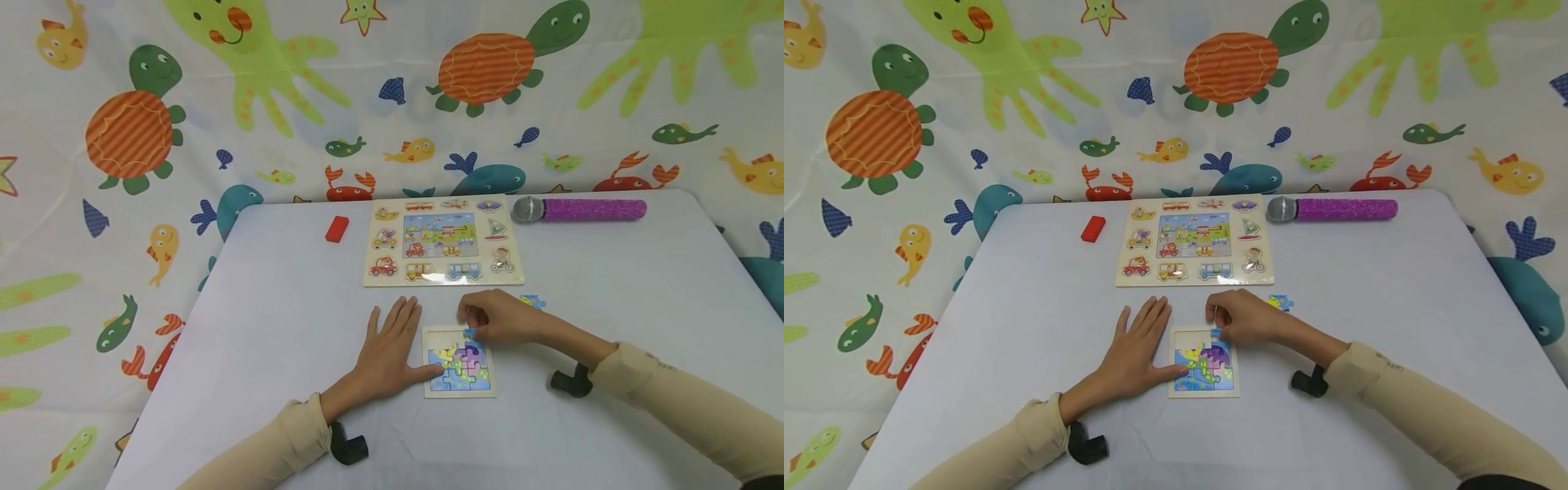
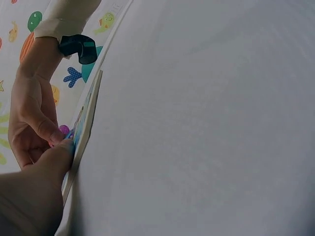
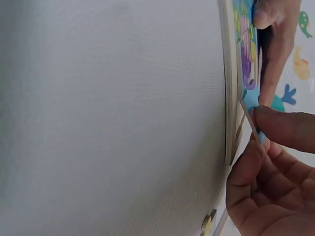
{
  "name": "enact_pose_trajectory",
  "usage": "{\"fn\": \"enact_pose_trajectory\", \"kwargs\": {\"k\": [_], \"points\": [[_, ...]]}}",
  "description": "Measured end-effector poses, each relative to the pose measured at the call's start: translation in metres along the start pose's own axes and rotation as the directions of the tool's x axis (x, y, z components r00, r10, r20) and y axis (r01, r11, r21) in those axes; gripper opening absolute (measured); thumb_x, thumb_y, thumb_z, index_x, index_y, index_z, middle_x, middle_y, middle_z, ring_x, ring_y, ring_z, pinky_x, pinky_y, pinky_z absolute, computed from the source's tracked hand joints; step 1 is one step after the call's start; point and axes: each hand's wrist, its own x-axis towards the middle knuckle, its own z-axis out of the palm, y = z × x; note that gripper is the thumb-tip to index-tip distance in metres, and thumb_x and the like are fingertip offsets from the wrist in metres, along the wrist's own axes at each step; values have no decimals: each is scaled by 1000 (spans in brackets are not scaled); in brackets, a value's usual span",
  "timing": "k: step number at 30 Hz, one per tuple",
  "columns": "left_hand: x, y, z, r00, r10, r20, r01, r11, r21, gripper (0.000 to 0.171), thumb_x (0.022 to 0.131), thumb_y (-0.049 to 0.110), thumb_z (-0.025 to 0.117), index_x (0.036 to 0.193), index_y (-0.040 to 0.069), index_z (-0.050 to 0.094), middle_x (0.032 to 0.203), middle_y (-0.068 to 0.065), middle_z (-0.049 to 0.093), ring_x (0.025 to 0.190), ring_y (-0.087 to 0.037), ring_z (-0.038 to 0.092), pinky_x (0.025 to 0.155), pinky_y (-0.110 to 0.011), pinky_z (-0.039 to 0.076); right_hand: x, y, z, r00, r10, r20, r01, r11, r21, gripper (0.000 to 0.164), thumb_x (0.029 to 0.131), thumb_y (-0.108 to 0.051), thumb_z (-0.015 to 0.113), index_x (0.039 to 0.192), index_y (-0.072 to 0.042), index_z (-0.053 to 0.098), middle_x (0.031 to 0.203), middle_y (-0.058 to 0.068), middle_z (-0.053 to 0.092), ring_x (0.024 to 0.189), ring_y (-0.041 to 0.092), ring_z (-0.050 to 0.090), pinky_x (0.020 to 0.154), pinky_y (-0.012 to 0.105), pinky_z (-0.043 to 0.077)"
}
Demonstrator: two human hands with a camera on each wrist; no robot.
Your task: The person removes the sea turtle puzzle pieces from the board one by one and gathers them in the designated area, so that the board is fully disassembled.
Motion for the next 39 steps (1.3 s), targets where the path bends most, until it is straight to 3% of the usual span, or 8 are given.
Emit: {"fn": "enact_pose_trajectory", "kwargs": {"k": [9, 25, 39], "points": [[1, 1, -1, 1000, 4, 5, -4, 1000, 0, 113, 85, 75, 63, 163, 5, 20, 171, -8, 13, 158, -24, 2, 121, -61, -3, 2, 9, -2, 999, 21, 43, -25, 996, 90, 21, 79, 6, 72, 93, -9, 67, 80, -1, 60, 78, 18, 55, 75, 29, 47], [1, 1, -2, 1000, 1, 12, 0, 1000, -20, 113, 85, 73, 65, 163, 4, 20, 171, -9, 13, 158, -24, 1, 121, -62, -4, 4, 10, -5, 994, 32, 101, -56, 968, 245, 19, 84, 12, 61, 91, -3, 71, 78, 2, 61, 74, 18, 54, 69, 25, 47], [1, 1, 0, 1000, 3, 9, -2, 1000, -23, 113, 85, 73, 65, 163, 4, 20, 171, -9, 12, 158, -24, 1, 120, -62, -3, 6, 12, -4, 992, 63, 105, -89, 960, 264, 22, 82, 14, 59, 90, -3, 70, 77, 4, 61, 74, 19, 53, 69, 26, 46]]}}
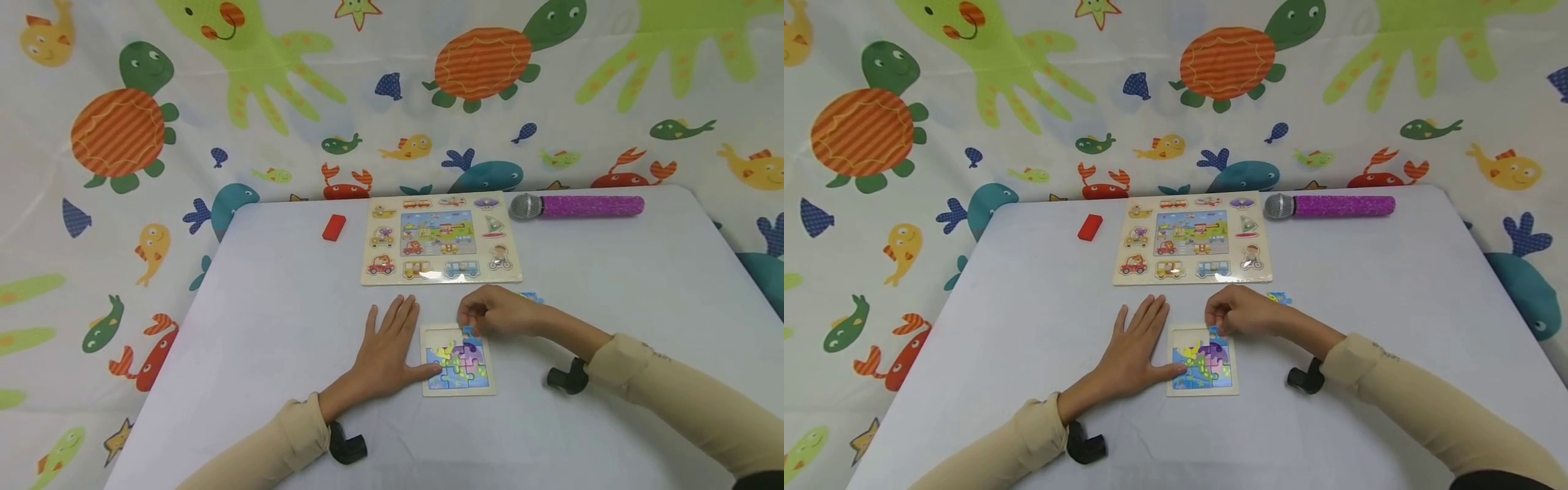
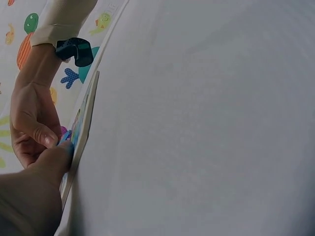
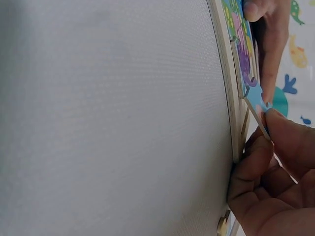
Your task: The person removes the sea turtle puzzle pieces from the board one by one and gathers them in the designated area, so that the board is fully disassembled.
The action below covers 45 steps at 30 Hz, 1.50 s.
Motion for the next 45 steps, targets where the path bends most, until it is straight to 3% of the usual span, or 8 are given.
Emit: {"fn": "enact_pose_trajectory", "kwargs": {"k": [23, 32, 39, 45], "points": [[0, 0, -4, 999, 1, 32, -1, 1000, 0, 112, 87, 71, 64, 163, 3, 18, 171, -10, 11, 158, -27, 0, 120, -63, -4, 3, 1, 0, 1000, 18, 6, -18, 999, 46, 20, 82, 12, 60, 93, -1, 71, 78, 5, 61, 75, 21, 53, 70, 28, 46], [1, -2, -3, 1000, 5, 24, -5, 1000, -15, 112, 87, 70, 65, 163, 3, 19, 171, -11, 12, 158, -27, 0, 120, -63, -5, 4, 1, 0, 1000, 4, 9, -4, 1000, 19, 17, 84, 10, 63, 92, -2, 71, 78, 4, 61, 74, 20, 53, 69, 27, 46], [0, 0, -3, 1000, 1, 26, 0, 999, -33, 112, 87, 70, 66, 162, 2, 19, 171, -11, 11, 158, -27, 0, 120, -63, -4, 2, 6, 2, 994, -107, 15, 108, 987, -116, 20, 88, 8, 62, 94, -9, 71, 78, -1, 59, 78, 17, 54, 73, 27, 45], [1, 1, -3, 999, -8, 33, 9, 1000, -25, 112, 87, 71, 65, 163, 3, 18, 171, -10, 10, 158, -26, -1, 120, -62, -5, -6, 1, 14, 985, -173, -13, 156, 917, -366, 23, 88, 3, 69, 103, -15, 66, 89, -7, 58, 84, 13, 53, 78, 31, 49]]}}
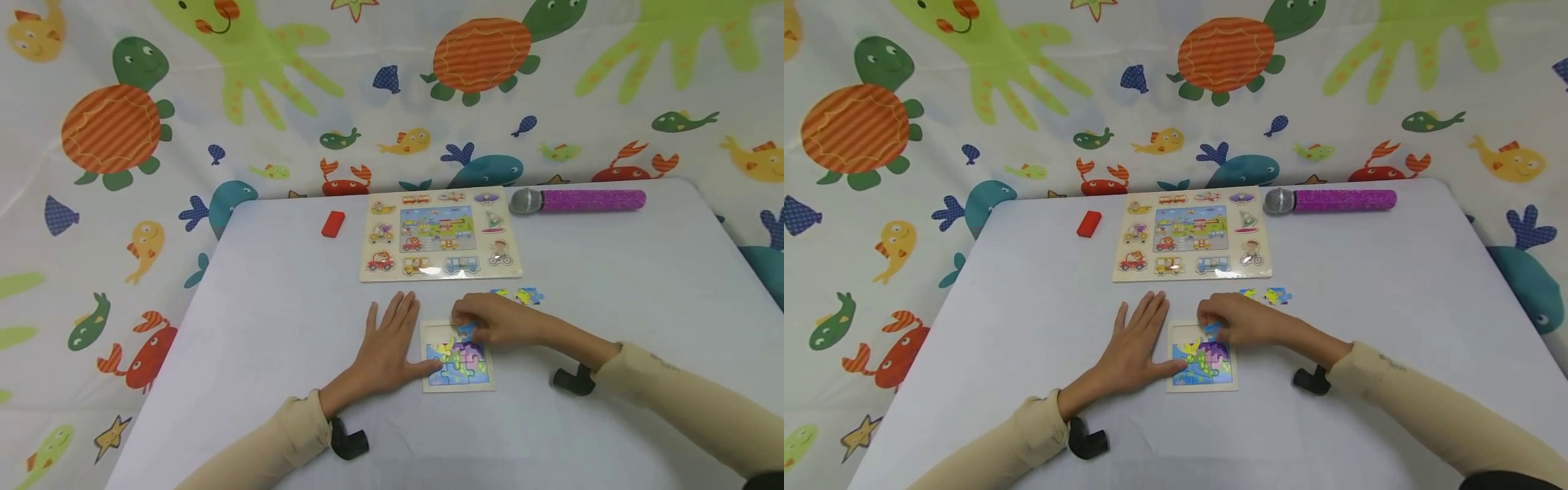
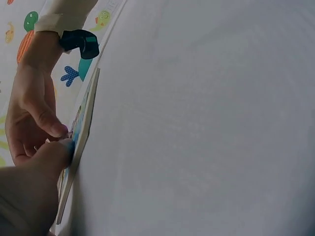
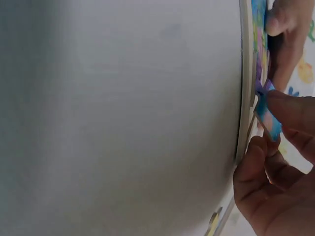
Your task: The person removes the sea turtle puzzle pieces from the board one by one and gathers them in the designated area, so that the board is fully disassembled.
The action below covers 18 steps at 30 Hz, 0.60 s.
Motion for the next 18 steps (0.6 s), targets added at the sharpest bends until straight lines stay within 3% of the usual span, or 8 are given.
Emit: {"fn": "enact_pose_trajectory", "kwargs": {"k": [3, 6, 12, 18], "points": [[1, 0, 0, 1000, 1, -1, -1, 1000, 11, 112, 87, 72, 64, 163, 3, 19, 171, -9, 10, 158, -26, -1, 120, -62, -4, -2, -4, 4, 1000, 11, -21, -12, 997, -73, 26, 86, 2, 72, 102, -15, 63, 91, -8, 58, 84, 12, 53, 80, 31, 49], [1, 0, 1, 1000, -1, -1, 1, 1000, 17, 112, 87, 72, 64, 163, 3, 19, 171, -9, 10, 158, -25, -1, 120, -62, -4, -2, -7, 5, 999, 14, -40, -17, 997, -78, 25, 86, 3, 73, 98, -15, 60, 84, -7, 56, 80, 12, 53, 74, 30, 48], [2, -1, 1, 1000, 1, -7, 0, 1000, 15, 112, 87, 71, 65, 163, 2, 19, 171, -10, 11, 158, -25, 0, 120, -63, -4, -2, -7, 3, 996, 74, -47, -75, 997, -13, 24, 88, 1, 71, 92, -17, 56, 73, -8, 49, 73, 11, 52, 67, 28, 43], [2, -1, 2, 1000, -3, -4, 3, 1000, 20, 112, 86, 71, 65, 163, 4, 18, 171, -9, 10, 158, -25, -1, 120, -61, -5, -11, -6, -14, 986, 133, -100, -125, 989, 83, 15, 93, -6, 72, 93, -17, 61, 84, -6, 58, 83, 16, 54, 76, 33, 48]]}}
